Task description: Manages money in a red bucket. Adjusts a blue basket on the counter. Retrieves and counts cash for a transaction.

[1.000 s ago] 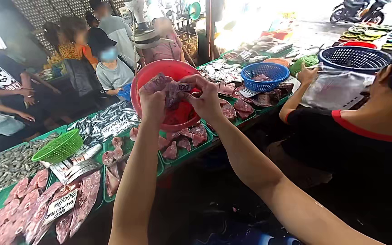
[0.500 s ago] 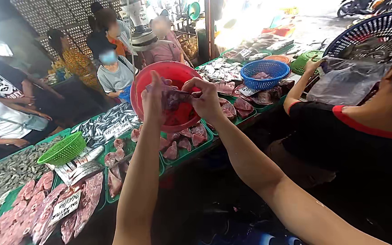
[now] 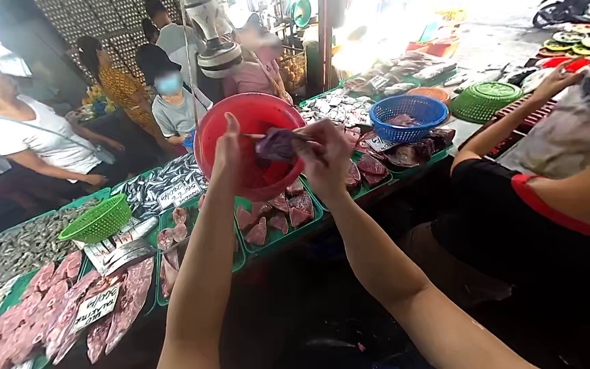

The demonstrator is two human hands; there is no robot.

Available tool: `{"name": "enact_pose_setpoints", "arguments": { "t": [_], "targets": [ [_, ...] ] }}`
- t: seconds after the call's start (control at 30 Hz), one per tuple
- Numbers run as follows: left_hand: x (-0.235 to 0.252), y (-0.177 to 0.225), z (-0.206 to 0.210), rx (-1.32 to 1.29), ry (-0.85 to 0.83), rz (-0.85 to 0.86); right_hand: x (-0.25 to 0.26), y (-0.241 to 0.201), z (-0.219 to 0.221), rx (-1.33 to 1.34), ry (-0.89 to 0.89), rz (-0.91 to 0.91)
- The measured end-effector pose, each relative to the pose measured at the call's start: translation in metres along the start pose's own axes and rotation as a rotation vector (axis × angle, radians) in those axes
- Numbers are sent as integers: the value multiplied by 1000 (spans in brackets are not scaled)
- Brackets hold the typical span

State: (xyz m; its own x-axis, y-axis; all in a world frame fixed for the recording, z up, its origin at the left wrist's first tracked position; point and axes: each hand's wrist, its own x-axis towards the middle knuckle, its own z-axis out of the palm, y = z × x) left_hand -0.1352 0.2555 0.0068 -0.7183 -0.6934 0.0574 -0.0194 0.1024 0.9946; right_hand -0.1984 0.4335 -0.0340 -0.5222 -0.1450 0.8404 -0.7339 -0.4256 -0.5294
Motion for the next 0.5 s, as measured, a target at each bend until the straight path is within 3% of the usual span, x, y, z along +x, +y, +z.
{"name": "enact_pose_setpoints", "arguments": {
  "t": [0.07, 0.13, 0.17, 0.23, 0.33, 0.43, 0.5],
  "targets": [
    [9, 1, -9, 183, -31, 145, 6, -23, -18, -33, 31, -74],
    [-5, 9, -18, -68, -129, 461, 15, -49, -30, 23, -79, -121],
    [-20, 18, -30, -225, -271, 603, 19, -60, -25, 76, -174, -140],
    [-67, 28, -59, -306, -475, 746, 16, -73, -1, 193, -403, -134],
    [-142, -21, -111, -288, -494, 681, -25, -78, 66, 265, -610, -120],
    [-210, -117, -162, -490, -283, 501, -90, -66, 145, 157, -722, -84],
    [-242, -163, -195, -558, -44, 420, -130, -57, 196, 147, -873, 13]
  ]
}}
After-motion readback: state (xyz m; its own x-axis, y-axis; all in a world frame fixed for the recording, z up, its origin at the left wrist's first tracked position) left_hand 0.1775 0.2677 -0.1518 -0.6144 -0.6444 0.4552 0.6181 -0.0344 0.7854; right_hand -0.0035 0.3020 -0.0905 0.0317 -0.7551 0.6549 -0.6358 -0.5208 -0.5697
